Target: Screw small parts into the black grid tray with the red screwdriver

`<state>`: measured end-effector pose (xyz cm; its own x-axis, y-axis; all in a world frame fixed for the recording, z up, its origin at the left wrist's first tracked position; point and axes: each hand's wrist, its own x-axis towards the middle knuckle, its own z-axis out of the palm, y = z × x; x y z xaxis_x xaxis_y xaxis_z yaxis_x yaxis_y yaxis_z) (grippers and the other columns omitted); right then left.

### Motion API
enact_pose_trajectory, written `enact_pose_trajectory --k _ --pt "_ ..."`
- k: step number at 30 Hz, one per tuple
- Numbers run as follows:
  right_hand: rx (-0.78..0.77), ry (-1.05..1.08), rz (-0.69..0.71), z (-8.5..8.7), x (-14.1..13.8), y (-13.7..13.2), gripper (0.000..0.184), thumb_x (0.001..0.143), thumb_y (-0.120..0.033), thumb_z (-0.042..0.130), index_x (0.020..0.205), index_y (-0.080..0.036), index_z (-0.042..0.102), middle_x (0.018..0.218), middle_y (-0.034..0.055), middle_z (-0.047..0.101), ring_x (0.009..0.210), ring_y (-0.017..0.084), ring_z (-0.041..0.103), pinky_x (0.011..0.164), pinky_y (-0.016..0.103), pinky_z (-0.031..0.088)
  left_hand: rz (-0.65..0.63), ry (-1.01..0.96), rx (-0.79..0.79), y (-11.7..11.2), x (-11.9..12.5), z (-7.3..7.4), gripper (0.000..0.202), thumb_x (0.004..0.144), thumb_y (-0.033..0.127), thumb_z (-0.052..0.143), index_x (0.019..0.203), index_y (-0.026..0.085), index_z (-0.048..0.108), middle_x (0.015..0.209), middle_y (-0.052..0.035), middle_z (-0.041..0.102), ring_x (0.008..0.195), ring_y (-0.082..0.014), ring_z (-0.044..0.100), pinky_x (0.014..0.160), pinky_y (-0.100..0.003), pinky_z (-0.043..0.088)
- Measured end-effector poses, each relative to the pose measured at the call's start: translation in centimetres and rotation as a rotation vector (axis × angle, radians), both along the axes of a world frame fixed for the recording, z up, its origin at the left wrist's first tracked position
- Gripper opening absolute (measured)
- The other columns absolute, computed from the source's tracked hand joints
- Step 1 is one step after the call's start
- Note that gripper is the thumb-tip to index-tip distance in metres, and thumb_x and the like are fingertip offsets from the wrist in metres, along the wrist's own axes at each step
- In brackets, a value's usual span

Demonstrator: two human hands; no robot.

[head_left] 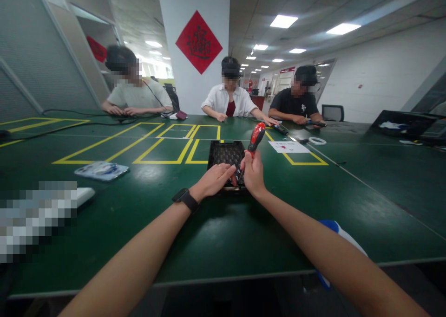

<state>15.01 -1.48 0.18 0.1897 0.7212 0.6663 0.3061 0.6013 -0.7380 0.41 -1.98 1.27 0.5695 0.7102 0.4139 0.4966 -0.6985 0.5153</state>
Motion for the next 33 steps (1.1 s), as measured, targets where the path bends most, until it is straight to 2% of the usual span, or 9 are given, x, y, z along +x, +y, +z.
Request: enact_pose_trajectory --k 7,10,13,17,22,28,30,33 --pt "-0.005 0.058 -0.023 0.0 0.1 0.2 0.029 0.091 -0.044 0.032 0.090 -0.018 0.045 0.057 -0.0058 0.047 0.052 0.009 0.047 0.057 0.023 0.038 0.025 0.024 0.054 0.5 0.0 -0.4 0.064 0.093 0.044 0.015 0.069 0.018 0.068 0.078 -0.0044 0.061 0.079 -0.0150 0.054 0.079 -0.026 0.039" --pt "0.003 0.074 -0.019 0.0 0.1 0.2 0.029 0.091 -0.043 0.032 0.092 -0.018 0.046 0.057 -0.0059 0.046 0.052 0.009 0.046 0.057 0.023 0.037 0.079 0.090 0.155 0.7 0.0 -0.3 0.048 0.091 0.044 0.030 0.071 0.017 0.065 0.076 -0.0042 0.059 0.077 -0.0156 0.052 0.074 -0.027 0.038" --pt "0.008 0.087 -0.001 0.0 0.1 0.1 0.028 0.091 -0.043 0.032 0.093 -0.019 0.046 0.058 -0.0060 0.046 0.052 0.009 0.046 0.057 0.023 0.037 0.116 0.134 0.253 0.5 0.3 0.0 0.028 0.082 0.042 0.052 0.073 0.018 0.063 0.074 -0.0032 0.060 0.076 -0.0164 0.052 0.069 -0.027 0.037" --pt "0.030 0.090 0.017 0.0 0.2 -0.1 0.027 0.091 -0.042 0.033 0.096 -0.019 0.045 0.060 -0.0057 0.048 0.054 0.008 0.047 0.059 0.023 0.038 0.145 0.091 0.235 0.1 0.9 0.1 0.022 0.072 0.040 0.065 0.078 0.019 0.063 0.075 -0.0019 0.063 0.075 -0.0167 0.053 0.067 -0.027 0.037" --pt "0.033 0.111 0.072 0.0 0.1 -0.2 0.026 0.090 -0.042 0.036 0.099 -0.019 0.044 0.060 -0.0060 0.048 0.053 0.008 0.046 0.057 0.022 0.038 0.181 0.099 0.207 0.0 1.4 -0.7 0.016 0.078 0.032 0.060 0.074 0.017 0.063 0.073 -0.0032 0.063 0.072 -0.0160 0.053 0.065 -0.027 0.037" --pt "-0.026 0.163 0.227 0.1 0.0 -0.2 0.031 0.091 -0.043 0.031 0.107 -0.020 0.044 0.053 -0.0079 0.045 0.042 0.007 0.037 0.046 0.019 0.033 0.096 0.054 0.193 0.4 1.4 -1.2 0.018 0.085 0.024 0.049 0.079 0.017 0.064 0.077 -0.0040 0.064 0.075 -0.0154 0.054 0.069 -0.026 0.039" --pt "-0.027 0.151 0.238 0.1 0.0 -0.3 0.031 0.091 -0.042 0.030 0.106 -0.020 0.044 0.052 -0.0078 0.044 0.042 0.007 0.037 0.046 0.019 0.034 0.091 0.034 0.174 0.4 1.4 -1.3 0.018 0.085 0.026 0.048 0.080 0.017 0.063 0.077 -0.0036 0.063 0.074 -0.0147 0.054 0.068 -0.025 0.039" --pt "-0.009 0.131 0.209 0.1 0.0 -0.3 0.030 0.091 -0.041 0.032 0.106 -0.019 0.045 0.054 -0.0072 0.045 0.046 0.007 0.041 0.050 0.020 0.037 0.137 0.021 0.108 0.4 1.5 -1.4 0.023 0.082 0.036 0.053 0.074 0.016 0.061 0.071 -0.0025 0.061 0.067 -0.0141 0.052 0.062 -0.025 0.037"
